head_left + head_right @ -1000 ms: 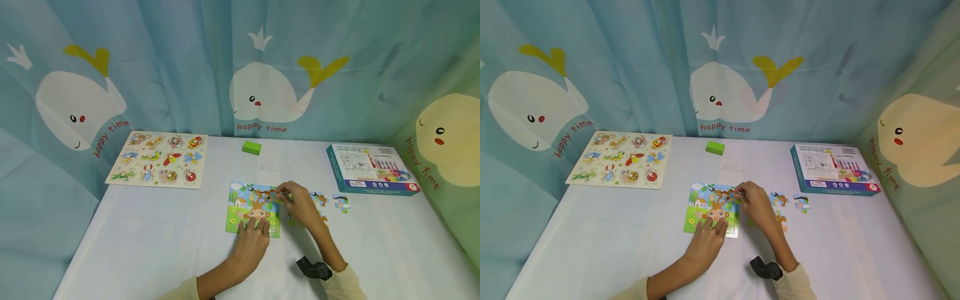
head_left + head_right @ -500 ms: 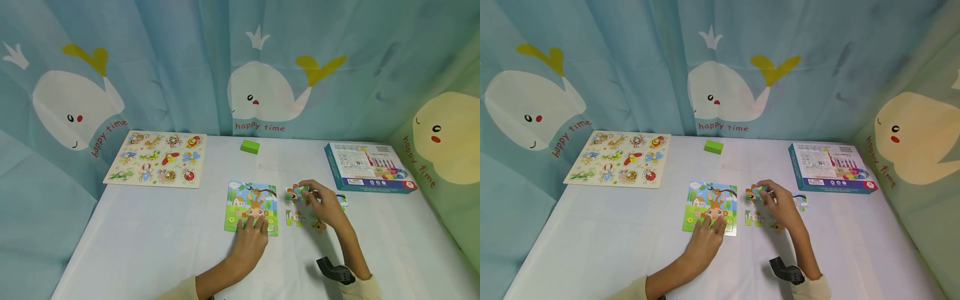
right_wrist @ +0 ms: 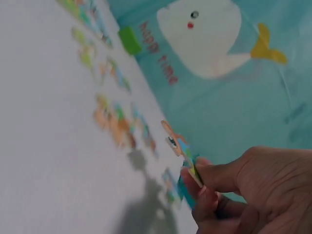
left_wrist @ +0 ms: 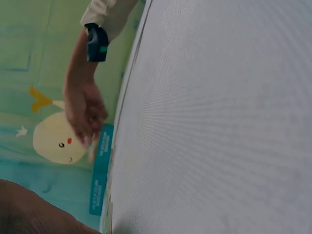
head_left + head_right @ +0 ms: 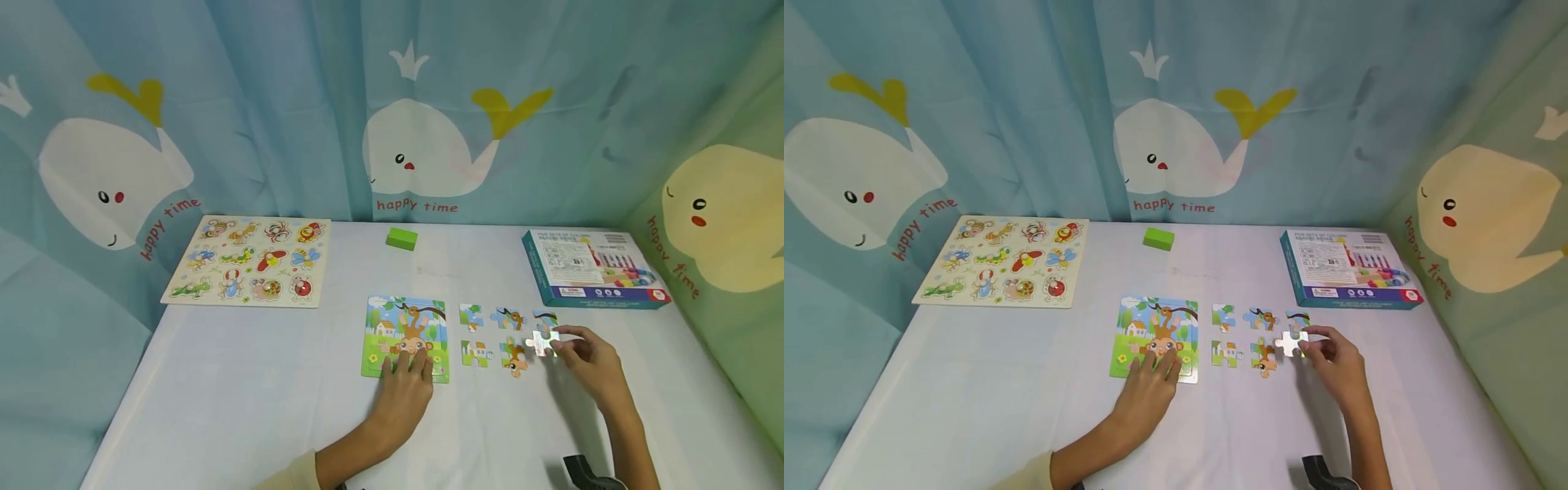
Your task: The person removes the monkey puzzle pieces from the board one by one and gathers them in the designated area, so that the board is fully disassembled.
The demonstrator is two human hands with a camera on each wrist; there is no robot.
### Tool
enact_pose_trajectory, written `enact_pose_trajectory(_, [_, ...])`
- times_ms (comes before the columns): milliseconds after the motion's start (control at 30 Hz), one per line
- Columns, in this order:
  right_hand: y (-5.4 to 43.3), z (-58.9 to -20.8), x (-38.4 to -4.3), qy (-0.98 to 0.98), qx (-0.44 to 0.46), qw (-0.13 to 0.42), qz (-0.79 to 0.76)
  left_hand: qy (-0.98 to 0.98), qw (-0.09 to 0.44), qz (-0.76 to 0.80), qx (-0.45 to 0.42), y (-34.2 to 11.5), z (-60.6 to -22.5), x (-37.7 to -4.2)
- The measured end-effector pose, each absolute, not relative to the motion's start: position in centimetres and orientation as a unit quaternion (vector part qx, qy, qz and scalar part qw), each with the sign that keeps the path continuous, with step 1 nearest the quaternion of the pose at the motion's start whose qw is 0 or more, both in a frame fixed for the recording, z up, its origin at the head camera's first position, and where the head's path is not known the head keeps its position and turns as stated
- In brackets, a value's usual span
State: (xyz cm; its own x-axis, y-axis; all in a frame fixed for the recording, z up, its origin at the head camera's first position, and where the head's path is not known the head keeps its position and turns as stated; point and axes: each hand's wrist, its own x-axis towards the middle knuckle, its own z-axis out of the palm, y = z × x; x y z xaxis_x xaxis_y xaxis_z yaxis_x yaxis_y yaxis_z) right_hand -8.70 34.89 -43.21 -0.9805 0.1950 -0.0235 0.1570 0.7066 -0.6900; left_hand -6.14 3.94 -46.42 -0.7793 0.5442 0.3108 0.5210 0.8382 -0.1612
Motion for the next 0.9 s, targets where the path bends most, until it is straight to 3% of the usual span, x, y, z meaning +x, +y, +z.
enact_pose_trajectory(267, [36.8,-44.8,-7.3,-0.937,-0.136,-0.018,0.321,-0.945,0.170,0.038,-0.278,4.0,-46.4,-6.1])
enact_pose_trajectory(900, [36.4,-45.2,-7.7,-0.934,-0.201,-0.017,0.296,-0.945,0.166,0.022,-0.281,4.1,-46.7,-6.2])
